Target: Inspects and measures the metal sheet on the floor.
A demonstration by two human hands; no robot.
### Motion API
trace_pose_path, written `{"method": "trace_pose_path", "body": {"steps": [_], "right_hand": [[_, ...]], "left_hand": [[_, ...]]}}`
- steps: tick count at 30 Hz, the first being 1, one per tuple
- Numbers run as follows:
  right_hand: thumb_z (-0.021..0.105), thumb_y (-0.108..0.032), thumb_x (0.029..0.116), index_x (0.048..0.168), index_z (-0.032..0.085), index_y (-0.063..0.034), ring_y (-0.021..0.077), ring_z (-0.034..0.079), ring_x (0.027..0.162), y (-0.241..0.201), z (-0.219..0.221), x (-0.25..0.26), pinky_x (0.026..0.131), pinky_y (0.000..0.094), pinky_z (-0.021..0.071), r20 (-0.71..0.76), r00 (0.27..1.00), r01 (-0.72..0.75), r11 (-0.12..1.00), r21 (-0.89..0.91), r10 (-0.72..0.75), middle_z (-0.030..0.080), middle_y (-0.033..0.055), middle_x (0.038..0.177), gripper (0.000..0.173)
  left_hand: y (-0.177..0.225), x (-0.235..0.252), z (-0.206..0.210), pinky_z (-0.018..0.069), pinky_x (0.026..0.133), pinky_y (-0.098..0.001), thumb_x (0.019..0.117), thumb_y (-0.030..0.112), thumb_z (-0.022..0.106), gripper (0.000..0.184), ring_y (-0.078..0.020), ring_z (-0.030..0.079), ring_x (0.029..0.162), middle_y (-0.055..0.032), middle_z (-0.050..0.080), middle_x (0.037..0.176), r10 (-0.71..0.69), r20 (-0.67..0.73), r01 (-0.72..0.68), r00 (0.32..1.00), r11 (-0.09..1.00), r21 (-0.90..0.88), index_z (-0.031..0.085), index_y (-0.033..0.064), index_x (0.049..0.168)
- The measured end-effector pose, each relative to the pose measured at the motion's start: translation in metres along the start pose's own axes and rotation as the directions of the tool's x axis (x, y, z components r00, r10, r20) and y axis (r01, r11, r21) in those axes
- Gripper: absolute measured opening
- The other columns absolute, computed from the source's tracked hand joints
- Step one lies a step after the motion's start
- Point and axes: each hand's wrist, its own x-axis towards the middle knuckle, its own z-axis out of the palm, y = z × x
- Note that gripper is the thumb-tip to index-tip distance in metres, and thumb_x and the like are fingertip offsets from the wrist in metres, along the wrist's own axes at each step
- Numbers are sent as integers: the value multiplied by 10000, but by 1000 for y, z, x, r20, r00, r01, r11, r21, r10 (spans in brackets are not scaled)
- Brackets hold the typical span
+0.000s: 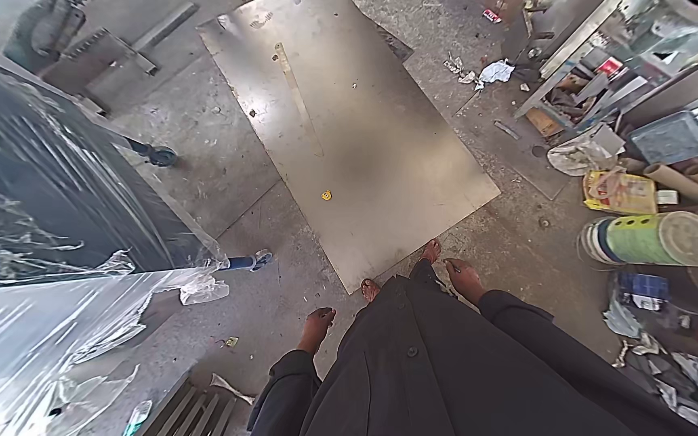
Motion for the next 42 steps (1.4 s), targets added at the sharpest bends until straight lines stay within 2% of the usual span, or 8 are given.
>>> {"method": "trace_pose_path", "body": {"steps": [9, 13, 22, 38, 42], "right_hand": [[385, -384, 1112, 1380, 658, -130, 286, 539, 1384, -5, -7, 1, 1179, 477, 390, -36, 999, 4, 997, 73, -1, 636, 129, 1413, 459], [372, -399, 1113, 1393, 651, -148, 303, 532, 1387, -7, -9, -1, 1169, 498, 391, -24, 1000, -9, 999, 41, 10, 639, 128, 1409, 468], [367, -429, 1109, 1400, 646, -183, 267, 534, 1391, -6, -5, -2, 1170, 489, 398, 10, 999, -38, 999, 23, 38, 630, 95, 1431, 472], [371, -426, 1110, 1394, 652, -165, 268, 553, 1377, -4, -4, -2, 1166, 498, 406, 23, 999, -39, 999, 8, 39, 638, 103, 1422, 477], [378, -392, 1113, 1380, 660, -140, 280, 553, 1374, -4, -3, -3, 1167, 498, 399, 13, 1000, -27, 1000, 16, 27, 643, 119, 1412, 463]], "left_hand": [[1, 0, -1, 524, 988, -480, 1068, 224, 595, 366, -317, 686, 1074, -245, 677, 1233, 12, 2, -12, 1000, 1000, 4, 630, -49, 1309], [4, -3, -1, 526, 987, -479, 1075, 224, 580, 356, -310, 686, 1089, -230, 679, 1244, 2, 4, -3, 1000, 1000, 18, 633, -33, 1315], [3, -3, 0, 535, 966, -486, 1073, 249, 585, 365, -304, 686, 1087, -217, 681, 1243, -21, 7, 21, 1000, 999, 25, 635, -14, 1320], [-2, 0, 1, 542, 946, -492, 1074, 255, 584, 369, -303, 686, 1079, -213, 683, 1239, -23, 8, 23, 1000, 1000, 10, 632, -8, 1327], [-2, 1, 2, 535, 971, -486, 1071, 244, 589, 366, -309, 688, 1086, -220, 682, 1241, -14, 5, 14, 1000, 1000, 5, 634, -21, 1319]]}}
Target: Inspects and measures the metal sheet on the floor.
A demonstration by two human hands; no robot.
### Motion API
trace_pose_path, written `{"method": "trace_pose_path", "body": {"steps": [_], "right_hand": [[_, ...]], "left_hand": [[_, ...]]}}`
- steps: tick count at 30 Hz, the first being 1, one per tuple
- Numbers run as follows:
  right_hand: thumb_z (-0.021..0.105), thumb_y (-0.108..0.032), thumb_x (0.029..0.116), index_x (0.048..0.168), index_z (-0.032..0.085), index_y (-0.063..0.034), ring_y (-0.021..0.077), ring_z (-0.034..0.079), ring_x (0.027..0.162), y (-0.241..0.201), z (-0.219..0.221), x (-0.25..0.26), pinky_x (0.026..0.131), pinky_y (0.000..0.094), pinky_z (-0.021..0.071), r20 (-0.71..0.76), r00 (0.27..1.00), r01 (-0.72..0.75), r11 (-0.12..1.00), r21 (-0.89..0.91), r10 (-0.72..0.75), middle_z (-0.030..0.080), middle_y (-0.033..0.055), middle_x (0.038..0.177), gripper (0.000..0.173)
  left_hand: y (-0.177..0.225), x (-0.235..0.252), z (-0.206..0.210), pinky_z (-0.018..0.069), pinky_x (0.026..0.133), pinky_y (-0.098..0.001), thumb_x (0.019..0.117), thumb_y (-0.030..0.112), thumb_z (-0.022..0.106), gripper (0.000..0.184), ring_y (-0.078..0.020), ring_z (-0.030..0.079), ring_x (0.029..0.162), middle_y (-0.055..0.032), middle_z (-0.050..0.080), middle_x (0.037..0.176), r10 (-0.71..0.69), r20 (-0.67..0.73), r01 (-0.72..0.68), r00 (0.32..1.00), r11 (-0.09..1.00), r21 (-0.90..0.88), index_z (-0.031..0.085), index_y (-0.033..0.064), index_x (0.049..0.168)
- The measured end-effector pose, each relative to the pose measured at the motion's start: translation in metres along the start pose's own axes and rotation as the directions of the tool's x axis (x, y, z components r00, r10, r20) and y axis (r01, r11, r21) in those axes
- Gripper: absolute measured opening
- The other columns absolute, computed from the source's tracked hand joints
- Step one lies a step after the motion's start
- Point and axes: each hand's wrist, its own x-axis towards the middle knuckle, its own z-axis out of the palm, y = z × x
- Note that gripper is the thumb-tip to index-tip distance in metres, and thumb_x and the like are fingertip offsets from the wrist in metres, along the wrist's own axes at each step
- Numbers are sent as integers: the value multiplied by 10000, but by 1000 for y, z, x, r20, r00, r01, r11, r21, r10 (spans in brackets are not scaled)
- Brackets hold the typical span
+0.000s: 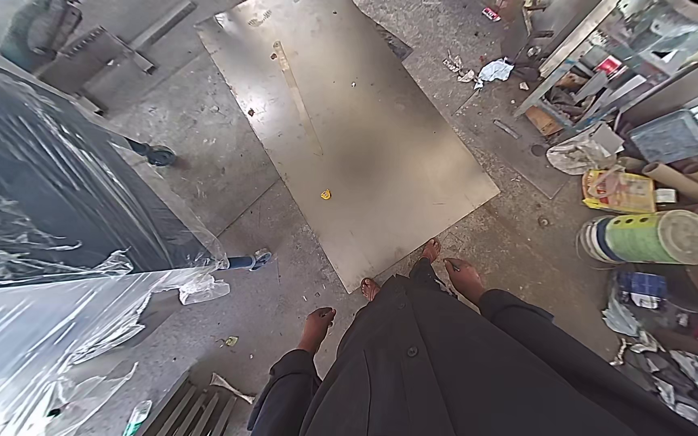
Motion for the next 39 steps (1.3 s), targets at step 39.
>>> {"method": "trace_pose_path", "body": {"steps": [39], "right_hand": [[365, -404, 1114, 1408, 640, -151, 272, 526, 1404, -5, 0, 4, 1186, 483, 382, 47, 999, 27, 999, -40, -25, 621, 110, 1444, 476]], "left_hand": [[0, 3, -4, 543, 947, -474, 1065, 232, 601, 358, -299, 691, 1053, -224, 683, 1226, 12, -4, -12, 1000, 1000, -12, 638, -30, 1305]]}}
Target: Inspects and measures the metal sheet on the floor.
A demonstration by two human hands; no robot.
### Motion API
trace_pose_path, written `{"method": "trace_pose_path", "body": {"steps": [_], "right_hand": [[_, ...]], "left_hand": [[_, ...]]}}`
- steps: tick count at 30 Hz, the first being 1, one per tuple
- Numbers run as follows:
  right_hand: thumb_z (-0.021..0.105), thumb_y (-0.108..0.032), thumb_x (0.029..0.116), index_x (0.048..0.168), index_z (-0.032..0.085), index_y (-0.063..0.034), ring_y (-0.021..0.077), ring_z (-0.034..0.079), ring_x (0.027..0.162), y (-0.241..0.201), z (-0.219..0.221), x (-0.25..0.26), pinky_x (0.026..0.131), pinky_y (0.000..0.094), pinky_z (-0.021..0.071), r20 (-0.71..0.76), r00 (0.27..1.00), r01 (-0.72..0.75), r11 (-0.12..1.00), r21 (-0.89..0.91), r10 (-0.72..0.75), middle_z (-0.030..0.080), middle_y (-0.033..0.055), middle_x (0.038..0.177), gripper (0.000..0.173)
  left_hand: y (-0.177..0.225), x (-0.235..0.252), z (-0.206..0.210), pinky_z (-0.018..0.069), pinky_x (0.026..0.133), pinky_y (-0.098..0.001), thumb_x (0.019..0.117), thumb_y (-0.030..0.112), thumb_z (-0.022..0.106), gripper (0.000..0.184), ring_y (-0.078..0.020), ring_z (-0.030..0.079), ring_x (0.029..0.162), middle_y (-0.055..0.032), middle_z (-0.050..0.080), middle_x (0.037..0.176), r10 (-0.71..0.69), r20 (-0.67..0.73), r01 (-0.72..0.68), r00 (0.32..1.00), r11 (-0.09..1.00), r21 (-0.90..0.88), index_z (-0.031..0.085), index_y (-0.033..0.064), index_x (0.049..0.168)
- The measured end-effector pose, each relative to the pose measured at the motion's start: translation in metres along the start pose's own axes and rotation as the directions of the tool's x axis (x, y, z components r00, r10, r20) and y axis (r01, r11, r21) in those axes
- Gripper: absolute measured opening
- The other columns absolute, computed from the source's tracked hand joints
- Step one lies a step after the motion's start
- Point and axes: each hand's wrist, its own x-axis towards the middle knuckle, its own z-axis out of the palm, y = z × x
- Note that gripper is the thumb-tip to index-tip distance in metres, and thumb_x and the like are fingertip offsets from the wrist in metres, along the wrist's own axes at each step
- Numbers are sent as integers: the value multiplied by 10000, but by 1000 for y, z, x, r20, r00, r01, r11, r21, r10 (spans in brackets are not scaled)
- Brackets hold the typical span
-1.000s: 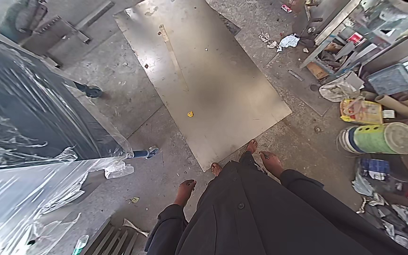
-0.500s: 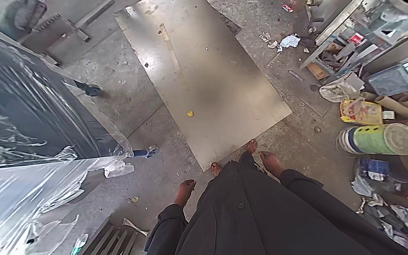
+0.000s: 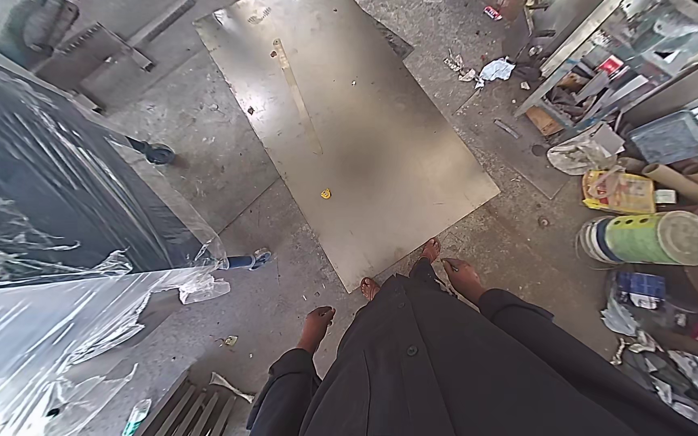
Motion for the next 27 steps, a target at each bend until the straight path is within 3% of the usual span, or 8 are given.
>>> {"method": "trace_pose_path", "body": {"steps": [17, 27], "right_hand": [[367, -415, 1112, 1405, 644, -158, 303, 527, 1397, 8, 4, 6, 1173, 525, 384, 62, 997, -49, 999, -2, 49, 626, 122, 1433, 479], [419, -386, 1110, 1385, 660, -171, 256, 577, 1351, -5, -27, 31, 1153, 495, 409, -20, 982, -178, 959, 222, 187, 654, 93, 1404, 424]], "left_hand": [[2, 0, -1, 536, 964, -494, 1070, 251, 590, 366, -312, 687, 1083, -222, 687, 1228, -32, 18, 32, 999, 999, 24, 642, -23, 1307], [-4, -2, 6, 539, 952, -504, 1072, 264, 582, 374, -321, 684, 1090, -217, 689, 1225, -126, 18, 126, 992, 992, 18, 630, -5, 1326]]}}
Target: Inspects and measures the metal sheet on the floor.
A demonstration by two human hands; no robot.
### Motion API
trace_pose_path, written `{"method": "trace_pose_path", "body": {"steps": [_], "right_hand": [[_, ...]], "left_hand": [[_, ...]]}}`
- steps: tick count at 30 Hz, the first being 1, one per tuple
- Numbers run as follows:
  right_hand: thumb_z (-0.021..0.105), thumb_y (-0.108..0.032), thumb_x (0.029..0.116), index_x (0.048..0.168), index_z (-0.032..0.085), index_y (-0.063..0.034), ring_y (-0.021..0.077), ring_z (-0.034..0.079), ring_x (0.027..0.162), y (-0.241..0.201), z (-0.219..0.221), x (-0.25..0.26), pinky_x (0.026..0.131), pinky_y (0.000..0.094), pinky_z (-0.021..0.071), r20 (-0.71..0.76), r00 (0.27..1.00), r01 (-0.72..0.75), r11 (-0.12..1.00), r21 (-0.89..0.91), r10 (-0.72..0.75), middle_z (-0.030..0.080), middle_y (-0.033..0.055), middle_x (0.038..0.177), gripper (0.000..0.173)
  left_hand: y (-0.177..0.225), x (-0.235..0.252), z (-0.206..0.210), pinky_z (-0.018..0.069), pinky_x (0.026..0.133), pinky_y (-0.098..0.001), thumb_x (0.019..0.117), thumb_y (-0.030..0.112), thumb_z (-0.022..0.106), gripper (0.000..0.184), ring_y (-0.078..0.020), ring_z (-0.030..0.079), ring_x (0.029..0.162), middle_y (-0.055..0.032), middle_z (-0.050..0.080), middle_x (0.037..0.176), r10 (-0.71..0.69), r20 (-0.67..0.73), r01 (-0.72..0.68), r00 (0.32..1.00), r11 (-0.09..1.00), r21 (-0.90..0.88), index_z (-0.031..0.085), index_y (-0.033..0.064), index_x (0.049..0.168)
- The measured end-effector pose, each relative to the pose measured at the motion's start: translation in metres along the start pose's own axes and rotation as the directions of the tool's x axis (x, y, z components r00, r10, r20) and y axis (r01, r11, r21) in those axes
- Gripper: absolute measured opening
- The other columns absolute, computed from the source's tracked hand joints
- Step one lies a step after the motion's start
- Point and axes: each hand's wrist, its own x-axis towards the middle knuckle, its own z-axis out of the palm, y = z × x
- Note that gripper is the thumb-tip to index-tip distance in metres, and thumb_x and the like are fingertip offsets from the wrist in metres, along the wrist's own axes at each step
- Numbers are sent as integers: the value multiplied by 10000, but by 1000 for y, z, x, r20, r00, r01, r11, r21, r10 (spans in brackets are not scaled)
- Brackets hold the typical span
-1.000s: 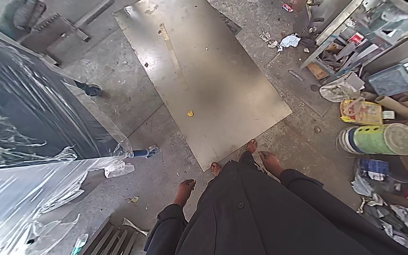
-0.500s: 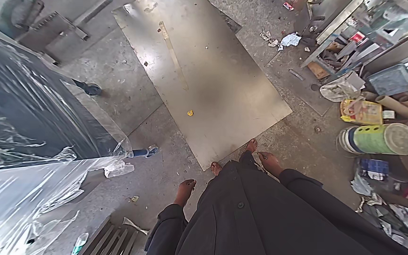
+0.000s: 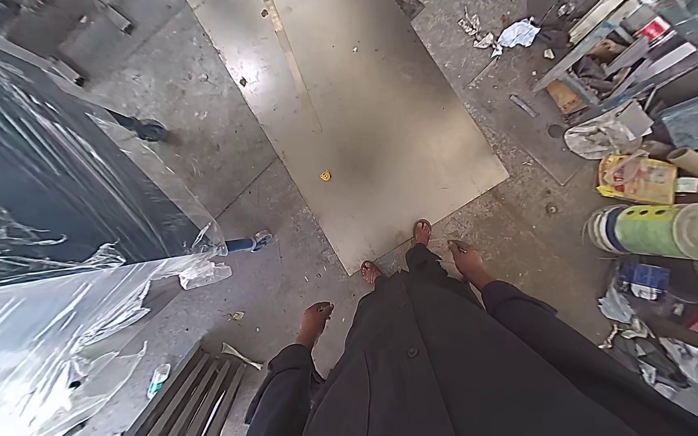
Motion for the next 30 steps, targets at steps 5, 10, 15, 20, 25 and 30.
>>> {"method": "trace_pose_path", "body": {"steps": [5, 10, 15, 20, 25, 30], "right_hand": [[414, -388, 1111, 1377, 661, -153, 287, 591, 1329, -4, -26, 45, 1137, 522, 420, 34, 999, 31, 998, -46, -29, 661, 121, 1385, 434], [390, -384, 1114, 1369, 659, -129, 302, 592, 1322, -20, -60, 99, 1132, 524, 421, 136, 987, 108, 984, -141, -88, 659, 145, 1375, 451], [378, -396, 1111, 1352, 672, -125, 313, 592, 1320, -32, -94, 147, 1129, 527, 422, 277, 943, 250, 941, -226, -184, 665, 161, 1357, 467], [394, -404, 1114, 1332, 671, -85, 300, 629, 1253, -33, -122, 184, 1102, 518, 435, 334, 926, 225, 968, -114, -176, 687, 164, 1305, 476], [449, -390, 1109, 1297, 670, -32, 240, 660, 1124, -27, -128, 203, 1025, 441, 474, 280, 953, 97, 991, 92, -120, 704, 156, 1231, 460], [441, -410, 1110, 1304, 661, -38, 207, 673, 1077, -25, -118, 205, 946, 421, 500, 236, 971, -19, 973, 231, -37, 717, 122, 1222, 474]], "left_hand": [[16, -20, 12, 532, 981, -512, 1072, 264, 583, 372, -324, 685, 1120, -209, 690, 1246, -69, -51, 67, 996, 997, -34, 632, 6, 1336], [62, -48, 36, 522, 996, -515, 1076, 264, 578, 377, -335, 674, 1151, -219, 680, 1269, -117, -79, 111, 990, 991, -78, 624, 6, 1347], [104, -69, 68, 503, 1056, -501, 1067, 274, 597, 382, -323, 681, 1161, -212, 688, 1268, -113, -112, 106, 987, 992, -64, 638, 16, 1345], [132, -89, 90, 498, 1059, -498, 1070, 252, 591, 378, -328, 680, 1159, -223, 684, 1268, -123, -126, 110, 984, 988, -106, 630, -3, 1346], [134, -92, 97, 508, 1033, -507, 1062, 253, 606, 360, -322, 694, 1118, -207, 701, 1237, -137, -149, 118, 979, 985, -130, 650, 5, 1320], [140, -84, 89, 508, 1035, -506, 1062, 264, 607, 364, -315, 695, 1116, -202, 705, 1227, -122, -167, 104, 978, 988, -114, 651, 14, 1322]]}}
